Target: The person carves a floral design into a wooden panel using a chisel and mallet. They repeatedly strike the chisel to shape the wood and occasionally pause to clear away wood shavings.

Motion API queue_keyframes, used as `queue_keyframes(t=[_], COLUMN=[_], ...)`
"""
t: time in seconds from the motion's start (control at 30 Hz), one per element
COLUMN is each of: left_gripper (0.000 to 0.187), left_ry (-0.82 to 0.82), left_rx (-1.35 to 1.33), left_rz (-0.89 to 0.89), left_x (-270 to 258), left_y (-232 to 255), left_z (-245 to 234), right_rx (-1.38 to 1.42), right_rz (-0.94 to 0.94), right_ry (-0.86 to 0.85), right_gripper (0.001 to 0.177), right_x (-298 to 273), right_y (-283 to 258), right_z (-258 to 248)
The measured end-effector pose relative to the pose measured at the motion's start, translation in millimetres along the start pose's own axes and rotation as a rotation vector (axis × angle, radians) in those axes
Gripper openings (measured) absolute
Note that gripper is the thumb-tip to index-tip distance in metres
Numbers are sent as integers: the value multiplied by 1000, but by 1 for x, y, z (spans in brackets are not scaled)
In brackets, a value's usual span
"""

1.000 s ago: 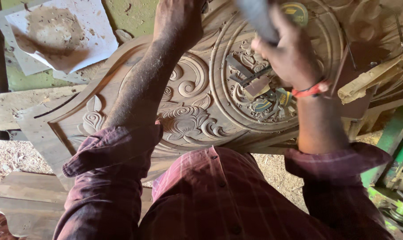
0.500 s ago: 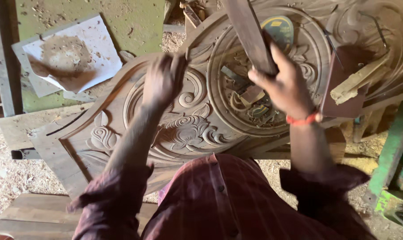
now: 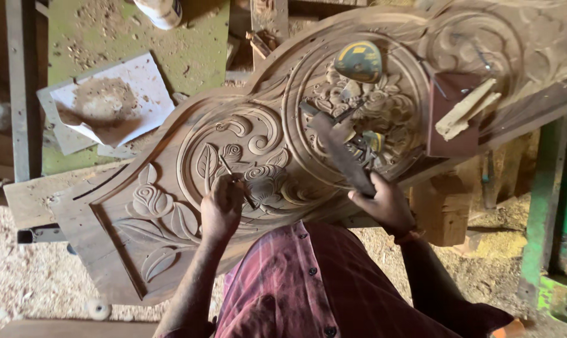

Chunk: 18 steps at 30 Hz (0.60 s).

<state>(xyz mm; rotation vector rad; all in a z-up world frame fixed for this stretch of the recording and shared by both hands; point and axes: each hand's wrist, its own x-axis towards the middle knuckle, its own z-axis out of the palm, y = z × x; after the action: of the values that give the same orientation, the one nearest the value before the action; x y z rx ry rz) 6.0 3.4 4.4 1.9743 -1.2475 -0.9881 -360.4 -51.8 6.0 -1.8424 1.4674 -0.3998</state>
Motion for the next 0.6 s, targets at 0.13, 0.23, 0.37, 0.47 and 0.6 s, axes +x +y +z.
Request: queue_keyframes(t=[0.13, 0.23, 0.37, 0.47, 0.6], left_gripper=[25, 26, 32, 34, 28], left_ry=[59, 7, 10, 26, 55], left_rx=[-52, -214, -319, -435, -240], left_rz=[183, 70, -45, -38, -3], left_x=[1, -2, -14, -31, -46], left_y=[-11, -19, -29, -36, -41], left_z=[-10, -15, -12, -12, -16], right_rx=[-334, -410, -383, -404, -381], right_rz=[168, 184, 12, -17, -178], right_ry=[-169, -234, -91, 1, 162], right_gripper=[46, 58, 64, 58, 52], right_x=[-14, -22, -32, -35, -38], right_y=[-8, -10, -4, 2, 9], right_z=[6, 17, 37, 44, 46])
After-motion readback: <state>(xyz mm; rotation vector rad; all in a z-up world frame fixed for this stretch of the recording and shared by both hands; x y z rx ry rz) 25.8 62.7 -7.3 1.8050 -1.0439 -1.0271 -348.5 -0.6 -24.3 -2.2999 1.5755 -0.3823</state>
